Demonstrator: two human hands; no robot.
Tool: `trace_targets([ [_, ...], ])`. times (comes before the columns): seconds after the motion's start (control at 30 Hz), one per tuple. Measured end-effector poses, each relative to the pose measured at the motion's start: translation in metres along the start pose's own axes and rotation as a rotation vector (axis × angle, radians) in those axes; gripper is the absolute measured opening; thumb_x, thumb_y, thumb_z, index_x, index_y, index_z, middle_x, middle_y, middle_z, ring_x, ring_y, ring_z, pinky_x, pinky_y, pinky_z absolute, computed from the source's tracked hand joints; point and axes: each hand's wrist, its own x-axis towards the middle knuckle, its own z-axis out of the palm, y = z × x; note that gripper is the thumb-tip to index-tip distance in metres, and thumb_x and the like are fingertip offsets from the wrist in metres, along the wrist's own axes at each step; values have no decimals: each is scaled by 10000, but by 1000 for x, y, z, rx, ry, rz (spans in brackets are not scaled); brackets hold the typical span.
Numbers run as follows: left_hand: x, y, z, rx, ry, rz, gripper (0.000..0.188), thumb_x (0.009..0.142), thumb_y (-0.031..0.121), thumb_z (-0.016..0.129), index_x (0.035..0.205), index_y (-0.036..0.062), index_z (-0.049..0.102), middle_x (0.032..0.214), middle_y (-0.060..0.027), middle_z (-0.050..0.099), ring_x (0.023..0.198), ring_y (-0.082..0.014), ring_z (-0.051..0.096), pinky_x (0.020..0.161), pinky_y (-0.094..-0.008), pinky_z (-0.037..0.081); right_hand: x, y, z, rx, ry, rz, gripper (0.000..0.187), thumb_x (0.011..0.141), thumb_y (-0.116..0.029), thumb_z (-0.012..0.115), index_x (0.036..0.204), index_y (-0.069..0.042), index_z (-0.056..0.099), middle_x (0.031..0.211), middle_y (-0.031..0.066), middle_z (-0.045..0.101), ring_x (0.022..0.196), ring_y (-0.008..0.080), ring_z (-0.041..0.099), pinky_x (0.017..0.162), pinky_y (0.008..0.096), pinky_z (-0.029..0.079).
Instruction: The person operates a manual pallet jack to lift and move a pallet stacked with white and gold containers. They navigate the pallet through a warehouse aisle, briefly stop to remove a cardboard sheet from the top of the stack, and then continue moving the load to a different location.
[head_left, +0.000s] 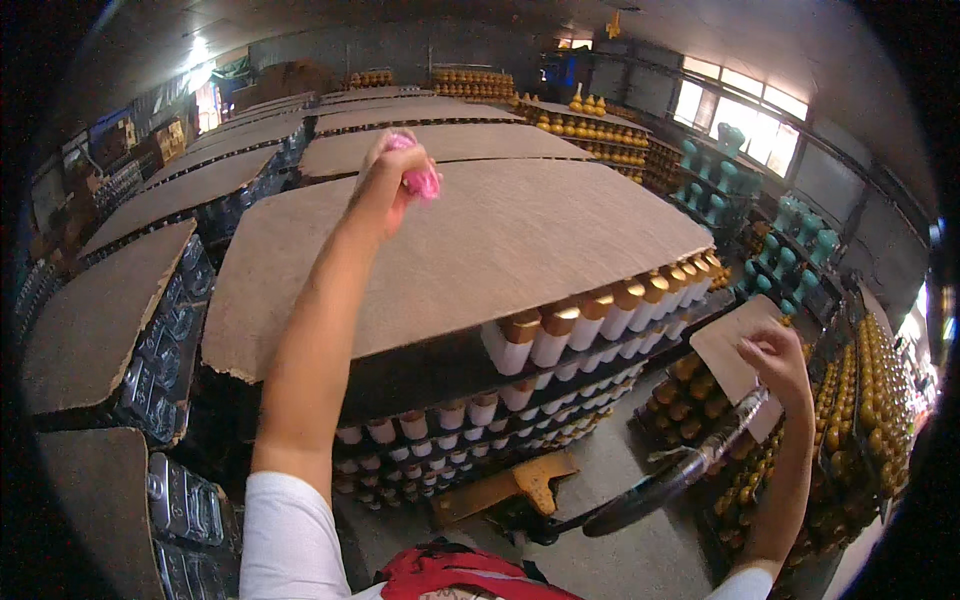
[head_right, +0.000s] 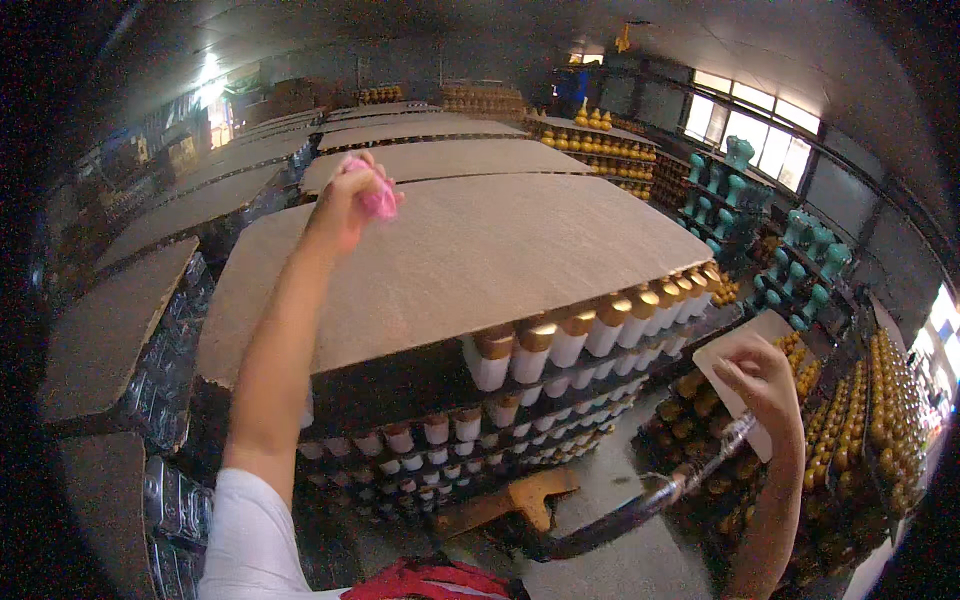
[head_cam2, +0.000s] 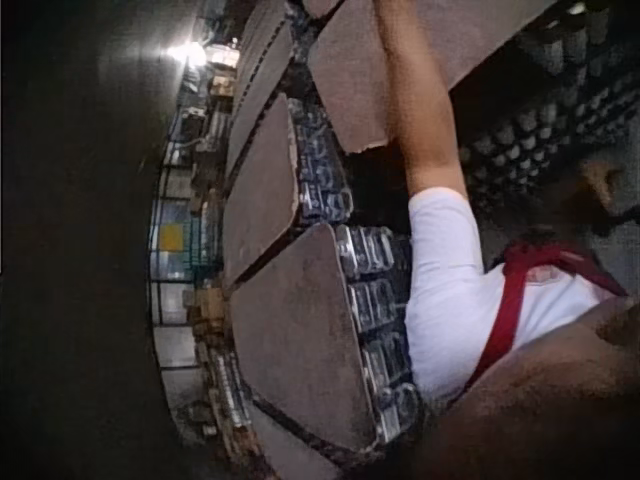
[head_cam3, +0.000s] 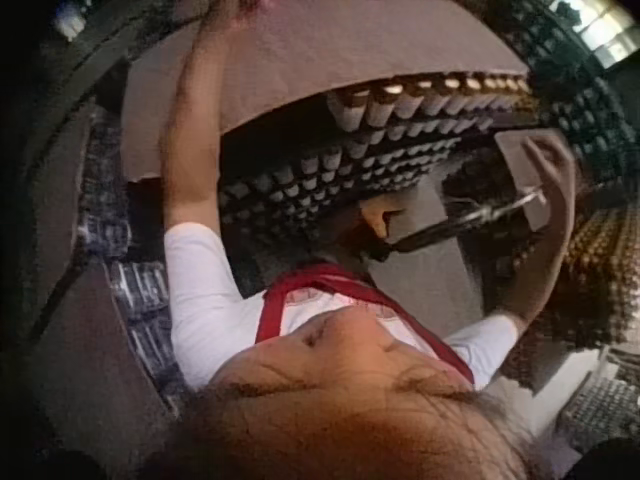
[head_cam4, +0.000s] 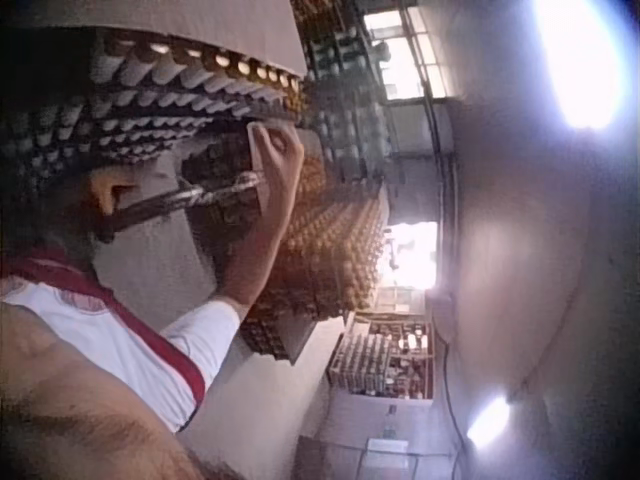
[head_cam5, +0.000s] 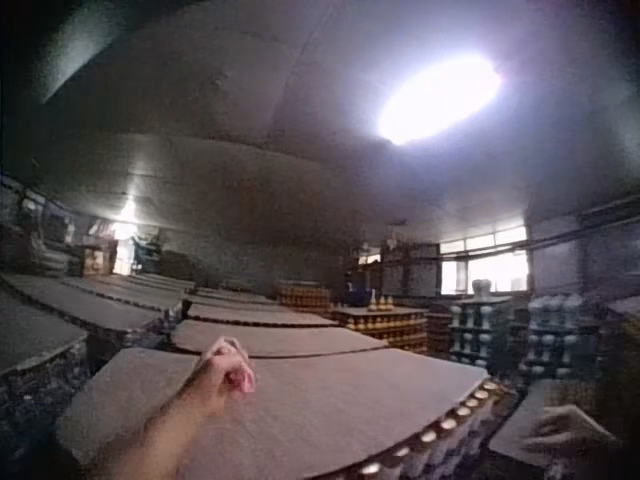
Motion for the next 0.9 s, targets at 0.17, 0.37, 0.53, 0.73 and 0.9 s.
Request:
trace_targets([
  [0.17, -114, -35, 30, -287, -66, -262, 341, 827, 318, 590, 616, 96, 439, 594, -30, 457, 623, -173, 509, 655, -351, 457, 79, -29, 31, 324, -161, 208, 334, 834, -322, 644, 842, 11, 621, 737, 14, 566, 603, 91, 529, 526, 225, 445],
  [0.37, -189, -126, -11, -385, 300, -495, 203, 855, 201, 595, 844, -2, 604, 662, -85, 589, 607, -201, 589, 616, -330, 502, 175, 10, 64, 415, -70, 504, 465, 784, -331, 687, 1008, 58, 569, 805, 97, 591, 728, 190, 588, 597, 274, 496],
  [0.53, -177, -138, -26, -283, 457, -285, 327, 789, 359, 693, 812, 44, 609, 705, -63, 609, 565, -162, 560, 532, -282, 449, 223, 88, 112, 372, 44, 637, 583, 760, -369, 674, 1152, 5, 460, 894, 141, 548, 752, 216, 553, 631, 324, 490],
  [0.73, -173, -130, -29, -447, 562, -204, 492, 795, 515, 619, 882, 31, 596, 729, -77, 611, 588, -184, 557, 550, -292, 439, 230, 122, 184, 654, 160, 903, 665, 796, -325, 629, 1277, 21, 328, 895, 153, 559, 697, 239, 603, 566, 349, 542],
  [0.9, -166, -143, -39, -289, 642, -228, 243, 833, 186, 602, 1004, 14, 587, 926, -71, 597, 730, -175, 574, 657, -305, 476, 244, 139, 204, 930, 266, 895, 288, 811, -227, 629, 939, -7, 495, 818, 95, 559, 643, 211, 596, 533, 327, 559],
])
